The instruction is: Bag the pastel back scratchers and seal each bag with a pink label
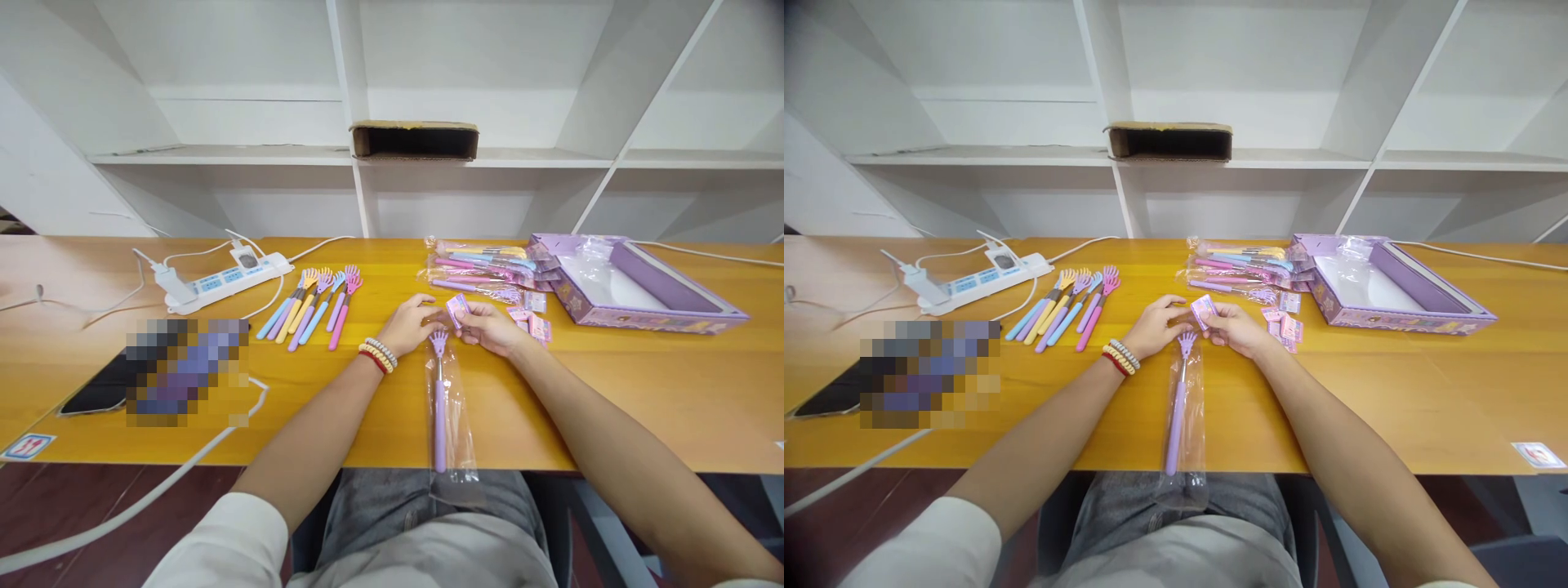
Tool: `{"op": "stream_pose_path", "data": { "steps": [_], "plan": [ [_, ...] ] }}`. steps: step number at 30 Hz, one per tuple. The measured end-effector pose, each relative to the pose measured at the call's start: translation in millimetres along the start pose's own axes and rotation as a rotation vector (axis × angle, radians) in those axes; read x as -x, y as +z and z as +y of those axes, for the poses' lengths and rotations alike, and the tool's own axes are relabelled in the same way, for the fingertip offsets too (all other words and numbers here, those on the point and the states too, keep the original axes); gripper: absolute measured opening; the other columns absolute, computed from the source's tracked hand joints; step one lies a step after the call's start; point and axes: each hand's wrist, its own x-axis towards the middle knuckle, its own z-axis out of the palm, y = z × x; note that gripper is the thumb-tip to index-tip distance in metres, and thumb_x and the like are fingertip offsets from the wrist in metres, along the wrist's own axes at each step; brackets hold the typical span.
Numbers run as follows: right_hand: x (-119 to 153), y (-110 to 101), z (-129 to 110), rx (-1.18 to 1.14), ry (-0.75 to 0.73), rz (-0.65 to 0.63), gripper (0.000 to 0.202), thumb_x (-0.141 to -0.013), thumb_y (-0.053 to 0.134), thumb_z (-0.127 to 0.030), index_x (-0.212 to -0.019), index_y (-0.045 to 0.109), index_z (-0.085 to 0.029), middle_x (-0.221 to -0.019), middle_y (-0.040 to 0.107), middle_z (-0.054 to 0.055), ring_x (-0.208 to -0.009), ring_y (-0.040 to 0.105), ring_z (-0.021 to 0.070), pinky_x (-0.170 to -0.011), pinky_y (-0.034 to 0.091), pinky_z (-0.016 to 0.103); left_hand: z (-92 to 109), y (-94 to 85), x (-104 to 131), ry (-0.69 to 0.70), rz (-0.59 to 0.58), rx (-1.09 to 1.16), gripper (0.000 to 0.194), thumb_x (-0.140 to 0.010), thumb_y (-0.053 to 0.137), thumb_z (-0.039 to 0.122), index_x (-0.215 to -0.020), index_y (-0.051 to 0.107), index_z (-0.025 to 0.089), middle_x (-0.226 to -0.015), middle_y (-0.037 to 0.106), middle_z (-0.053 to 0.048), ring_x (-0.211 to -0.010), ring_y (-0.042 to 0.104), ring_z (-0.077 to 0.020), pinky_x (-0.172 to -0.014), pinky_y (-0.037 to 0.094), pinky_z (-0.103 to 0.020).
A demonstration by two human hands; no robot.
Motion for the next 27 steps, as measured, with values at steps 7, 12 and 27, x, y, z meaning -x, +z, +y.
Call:
{"op": "stream_pose_path", "data": {
  "steps": [7, 12, 27],
  "plan": [
    [-1.3, 0.9, 0.9, -0.128, 0.037, 0.017, 0.026, -0.063, 0.073, -0.033, -0.078, 0.058, -0.017, -0.068, 0.056, 0.001, -0.057, 0.054, 0.0113, -0.04, 0.026, 0.02, -5.0, 3.3, -0.3, 0.01, 0.04, -0.034, 0.027, -0.082, 0.052, 0.031, -0.105, 0.065, 0.023, -0.111, 0.055, -0.005, -0.102, 0.053, -0.0163, -0.094, 0.041, -0.03],
    [-2.2, -0.3, 2.4, -0.148, 0.03, -0.001, 0.024, -0.065, 0.072, -0.031, -0.08, 0.059, -0.017, -0.07, 0.058, 0.001, -0.058, 0.056, 0.0117, -0.041, 0.03, 0.02, -5.9, 3.4, -0.3, 0.034, 0.052, -0.007, 0.027, -0.084, 0.049, 0.031, -0.104, 0.065, 0.023, -0.102, 0.059, -0.005, -0.096, 0.055, -0.015, -0.089, 0.043, -0.029],
    [-0.7, -2.4, -0.6, 0.293, -0.088, 0.096, 0.027, -0.071, 0.064, -0.043, -0.074, 0.057, -0.016, -0.061, 0.055, -0.001, -0.048, 0.044, 0.0079, -0.045, 0.032, 0.022, 5.9, -2.1, -3.3, -0.159, 0.223, 0.289, 0.022, -0.08, 0.052, 0.032, -0.085, 0.067, 0.016, -0.081, 0.067, -0.003, -0.073, 0.059, -0.0126, -0.072, 0.047, -0.026]
  ]
}}
